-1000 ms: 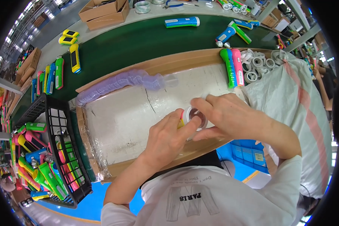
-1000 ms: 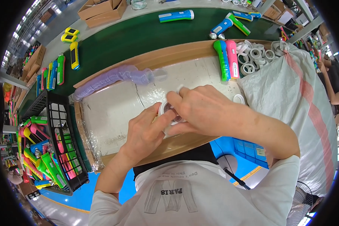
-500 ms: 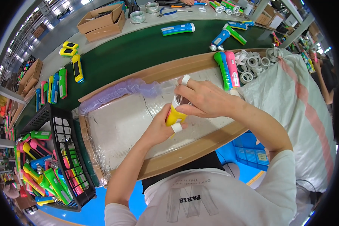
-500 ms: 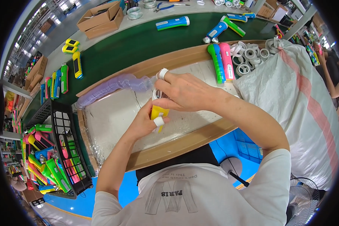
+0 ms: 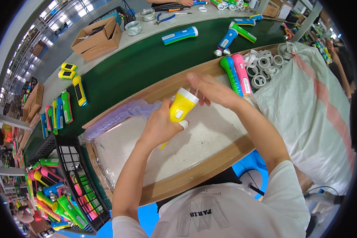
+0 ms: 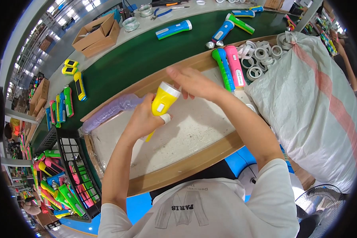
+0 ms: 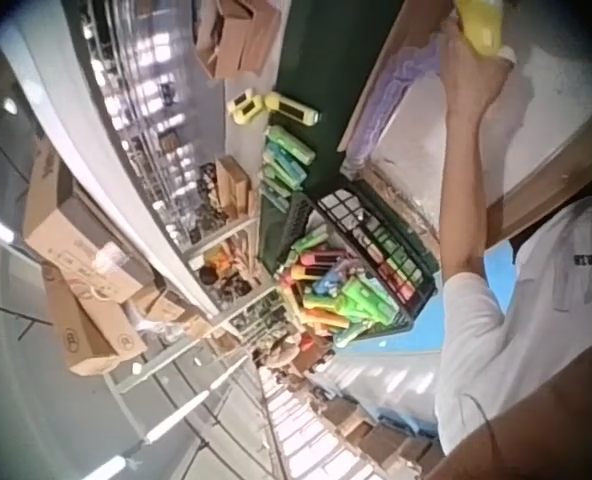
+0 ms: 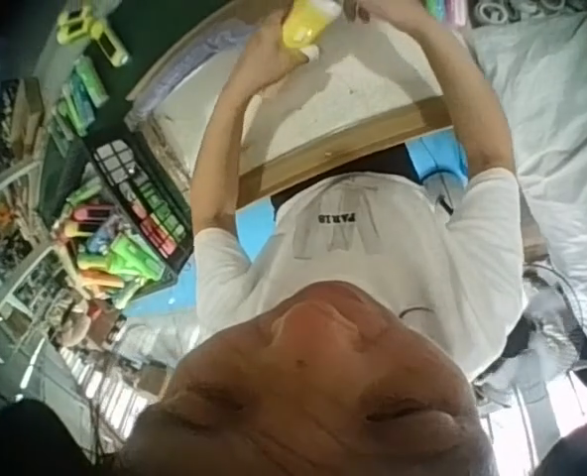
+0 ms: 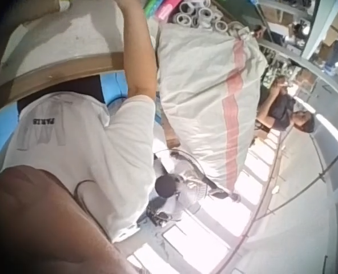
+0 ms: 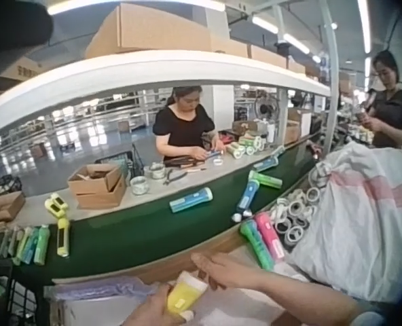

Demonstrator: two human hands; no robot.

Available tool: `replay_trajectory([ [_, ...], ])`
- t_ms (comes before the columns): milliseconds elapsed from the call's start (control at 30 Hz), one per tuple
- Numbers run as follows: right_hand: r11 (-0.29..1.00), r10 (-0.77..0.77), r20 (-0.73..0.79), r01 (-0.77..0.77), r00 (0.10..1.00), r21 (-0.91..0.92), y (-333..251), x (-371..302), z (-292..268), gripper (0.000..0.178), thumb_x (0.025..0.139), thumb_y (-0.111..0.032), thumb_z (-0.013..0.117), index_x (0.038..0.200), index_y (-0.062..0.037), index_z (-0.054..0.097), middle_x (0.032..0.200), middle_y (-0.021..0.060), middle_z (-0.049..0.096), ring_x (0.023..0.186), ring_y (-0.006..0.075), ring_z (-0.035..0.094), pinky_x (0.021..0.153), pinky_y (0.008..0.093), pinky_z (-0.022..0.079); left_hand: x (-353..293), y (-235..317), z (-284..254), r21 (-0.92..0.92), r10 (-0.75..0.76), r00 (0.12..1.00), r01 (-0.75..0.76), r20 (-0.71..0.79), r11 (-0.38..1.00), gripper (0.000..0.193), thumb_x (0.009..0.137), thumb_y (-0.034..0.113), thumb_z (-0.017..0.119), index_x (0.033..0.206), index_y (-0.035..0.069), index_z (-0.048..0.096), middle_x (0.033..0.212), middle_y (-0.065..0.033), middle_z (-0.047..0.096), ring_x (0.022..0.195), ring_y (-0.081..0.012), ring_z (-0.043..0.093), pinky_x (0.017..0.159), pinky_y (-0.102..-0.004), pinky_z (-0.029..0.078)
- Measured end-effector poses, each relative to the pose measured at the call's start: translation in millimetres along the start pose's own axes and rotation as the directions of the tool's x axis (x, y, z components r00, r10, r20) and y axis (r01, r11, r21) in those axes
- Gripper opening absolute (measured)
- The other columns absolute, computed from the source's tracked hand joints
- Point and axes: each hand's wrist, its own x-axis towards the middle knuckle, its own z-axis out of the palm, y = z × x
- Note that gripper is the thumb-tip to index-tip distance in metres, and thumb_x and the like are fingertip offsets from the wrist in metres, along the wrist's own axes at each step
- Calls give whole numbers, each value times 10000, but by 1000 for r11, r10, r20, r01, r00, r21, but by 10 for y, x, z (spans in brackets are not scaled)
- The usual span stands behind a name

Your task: Assembling components of colorful plastic flashlights on a factory assembly line.

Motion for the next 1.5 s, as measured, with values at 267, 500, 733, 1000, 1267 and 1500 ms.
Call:
replay_trajectory([
  [267,273,-235,-616,-558,752,-784,1298,-474,-1619,312,858,-317,644,1047,-69,645,1055,175,640,1026,354,612,866,457,490,616,0,-509,-159,-234,968,245,85,956,552,741,272,775,1151,9,515,830,-127,629,643,-177,631,617,-319,498],
  [500,755,-431,-597,-91,676,-649,1025,-643,-1178,235,869,-180,656,1059,-42,642,1042,159,629,947,316,614,875,384,483,750,151,-381,-616,-91,931,305,354,726,429,755,198,747,1121,18,614,884,-45,623,778,-135,598,697,-279,494],
  [733,838,-545,-259,503,798,-213,375,-515,-306,310,981,-278,493,1091,-9,603,932,115,579,879,246,578,758,352,455,191,453,282,-839,283,792,485,541,246,511,852,217,702,1268,10,489,1000,-108,630,846,-199,654,737,-353,561],
  [1000,773,-598,-120,530,793,-348,203,-571,37,203,940,-149,447,920,5,577,857,204,568,766,376,542,683,442,431,-219,598,212,-457,56,943,107,329,883,491,784,99,685,1210,-3,464,966,-196,646,845,-335,652,726,-429,513],
  [1267,773,-499,-314,251,808,-583,112,-460,102,200,900,-139,580,1063,-22,586,960,243,586,782,432,583,706,473,487,368,258,186,253,330,944,-320,3,913,565,710,69,684,1234,31,475,990,-221,609,862,-435,624,712,-500,500],
  [1500,297,-952,-244,748,185,-593,-765,-1204,173,361,658,-74,670,997,-182,732,1084,86,663,945,278,647,696,401,523,1045,105,-3,572,467,855,-272,-225,774,642,776,189,740,1351,94,471,1253,-200,477,1166,-356,462,989,-457,369],
])
